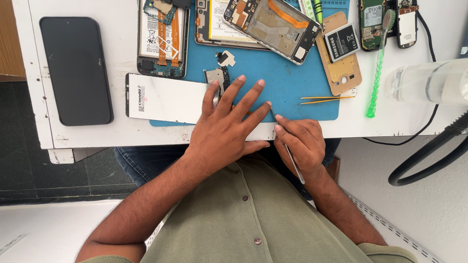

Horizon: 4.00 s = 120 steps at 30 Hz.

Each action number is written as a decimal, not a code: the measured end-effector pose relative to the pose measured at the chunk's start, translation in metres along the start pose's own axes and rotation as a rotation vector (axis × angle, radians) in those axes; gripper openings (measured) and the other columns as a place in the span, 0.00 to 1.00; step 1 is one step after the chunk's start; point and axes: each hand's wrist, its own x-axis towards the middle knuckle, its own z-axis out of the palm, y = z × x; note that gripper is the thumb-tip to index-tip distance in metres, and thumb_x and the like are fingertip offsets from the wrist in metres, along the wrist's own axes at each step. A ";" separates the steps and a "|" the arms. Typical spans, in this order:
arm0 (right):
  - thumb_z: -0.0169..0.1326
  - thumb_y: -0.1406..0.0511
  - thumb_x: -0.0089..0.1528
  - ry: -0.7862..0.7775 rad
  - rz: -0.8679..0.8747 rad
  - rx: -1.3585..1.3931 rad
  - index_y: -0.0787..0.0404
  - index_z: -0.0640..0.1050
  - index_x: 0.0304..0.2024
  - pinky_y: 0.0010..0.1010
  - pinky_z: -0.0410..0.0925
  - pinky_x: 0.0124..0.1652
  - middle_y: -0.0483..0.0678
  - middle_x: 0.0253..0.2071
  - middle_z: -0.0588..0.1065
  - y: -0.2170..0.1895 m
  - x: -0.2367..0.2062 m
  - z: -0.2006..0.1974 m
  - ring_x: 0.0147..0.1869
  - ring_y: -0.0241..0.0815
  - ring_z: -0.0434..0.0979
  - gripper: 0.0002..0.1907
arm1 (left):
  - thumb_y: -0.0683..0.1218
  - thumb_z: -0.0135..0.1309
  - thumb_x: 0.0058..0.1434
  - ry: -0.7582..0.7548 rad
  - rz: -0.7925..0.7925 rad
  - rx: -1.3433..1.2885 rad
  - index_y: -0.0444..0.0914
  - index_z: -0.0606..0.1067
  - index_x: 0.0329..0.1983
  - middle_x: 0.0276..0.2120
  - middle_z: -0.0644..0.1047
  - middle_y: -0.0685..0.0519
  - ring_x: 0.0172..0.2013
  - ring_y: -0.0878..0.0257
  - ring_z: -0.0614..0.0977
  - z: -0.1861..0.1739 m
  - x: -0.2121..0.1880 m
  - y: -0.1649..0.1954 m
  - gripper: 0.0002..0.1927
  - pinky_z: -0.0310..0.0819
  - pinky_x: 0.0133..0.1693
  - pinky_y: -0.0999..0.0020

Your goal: The person cleans a flexible ribbon cable with a metal tool and a brush, then connects it to a smartphone display. They attach the display to the phone chassis, insert the battery, and align the back cover.

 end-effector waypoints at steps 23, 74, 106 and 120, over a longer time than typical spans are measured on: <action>0.66 0.77 0.58 -0.013 0.060 0.086 0.64 0.80 0.44 0.36 0.71 0.47 0.53 0.50 0.81 -0.005 0.010 -0.007 0.47 0.44 0.81 0.13 | 0.73 0.55 0.62 0.015 0.033 0.019 0.46 0.73 0.69 0.74 0.63 0.53 0.74 0.54 0.57 -0.009 0.001 0.000 0.40 0.35 0.73 0.39; 0.65 0.76 0.56 -0.202 0.008 0.110 0.65 0.81 0.43 0.36 0.73 0.43 0.52 0.52 0.81 0.004 0.034 -0.030 0.45 0.47 0.81 0.13 | 0.60 0.53 0.69 -0.007 0.268 0.000 0.44 0.77 0.60 0.62 0.75 0.58 0.66 0.62 0.68 -0.023 0.010 -0.024 0.23 0.41 0.73 0.44; 0.66 0.77 0.57 -0.162 -0.021 0.172 0.65 0.82 0.43 0.32 0.73 0.39 0.53 0.51 0.82 0.020 0.026 -0.024 0.41 0.43 0.83 0.12 | 0.61 0.53 0.71 0.022 0.268 0.013 0.45 0.78 0.58 0.60 0.76 0.58 0.62 0.63 0.71 -0.015 0.010 -0.024 0.21 0.43 0.72 0.46; 0.66 0.77 0.58 -0.143 -0.021 0.185 0.65 0.82 0.42 0.32 0.73 0.39 0.54 0.50 0.82 0.019 0.026 -0.022 0.40 0.42 0.82 0.11 | 0.61 0.52 0.71 0.012 0.262 0.006 0.45 0.78 0.57 0.59 0.76 0.58 0.62 0.63 0.71 -0.015 0.009 -0.024 0.21 0.44 0.72 0.46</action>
